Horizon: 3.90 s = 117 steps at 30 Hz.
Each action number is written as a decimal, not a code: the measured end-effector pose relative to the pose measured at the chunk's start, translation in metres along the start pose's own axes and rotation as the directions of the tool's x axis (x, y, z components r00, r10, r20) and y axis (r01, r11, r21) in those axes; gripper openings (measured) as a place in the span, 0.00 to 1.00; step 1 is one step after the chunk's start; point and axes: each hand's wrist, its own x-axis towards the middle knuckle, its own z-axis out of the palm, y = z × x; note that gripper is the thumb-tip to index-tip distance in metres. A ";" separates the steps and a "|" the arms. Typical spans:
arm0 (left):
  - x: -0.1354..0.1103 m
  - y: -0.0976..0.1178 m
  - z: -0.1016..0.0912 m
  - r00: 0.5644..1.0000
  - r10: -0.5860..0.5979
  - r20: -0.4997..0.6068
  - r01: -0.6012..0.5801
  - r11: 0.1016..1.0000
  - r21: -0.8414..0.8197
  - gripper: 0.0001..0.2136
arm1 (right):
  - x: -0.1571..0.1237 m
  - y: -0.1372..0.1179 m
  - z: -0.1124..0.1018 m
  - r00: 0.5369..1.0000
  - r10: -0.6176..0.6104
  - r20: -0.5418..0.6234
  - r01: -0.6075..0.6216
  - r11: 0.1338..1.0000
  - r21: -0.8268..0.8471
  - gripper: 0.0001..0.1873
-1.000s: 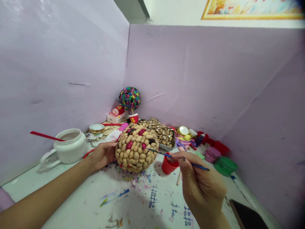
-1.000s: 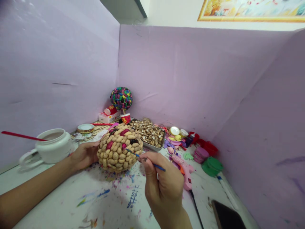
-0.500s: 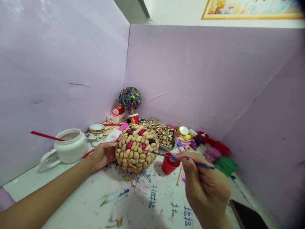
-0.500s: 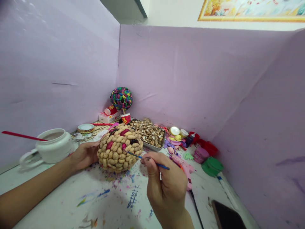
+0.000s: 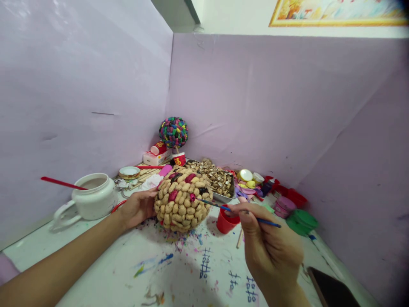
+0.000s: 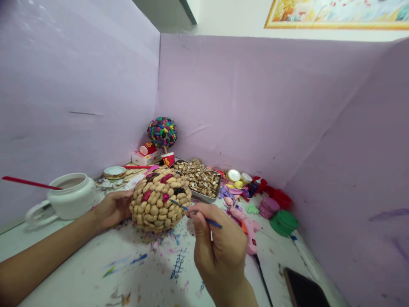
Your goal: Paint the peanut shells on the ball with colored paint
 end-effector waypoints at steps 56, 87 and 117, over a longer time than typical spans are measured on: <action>0.012 -0.005 -0.024 0.982 0.161 0.101 -0.159 0.987 -0.024 0.36 | -0.045 0.025 0.065 0.717 0.629 0.302 -0.697 0.637 0.329 0.22; -0.010 0.009 -0.002 0.958 0.282 0.057 -0.287 0.952 0.106 0.35 | -0.061 0.023 0.058 0.783 0.457 0.421 -0.550 0.826 0.127 0.17; -0.010 0.010 0.011 0.970 0.116 -0.212 -0.116 0.993 0.015 0.31 | 0.015 0.028 -0.030 0.764 0.622 -0.169 -0.644 0.721 -0.256 0.18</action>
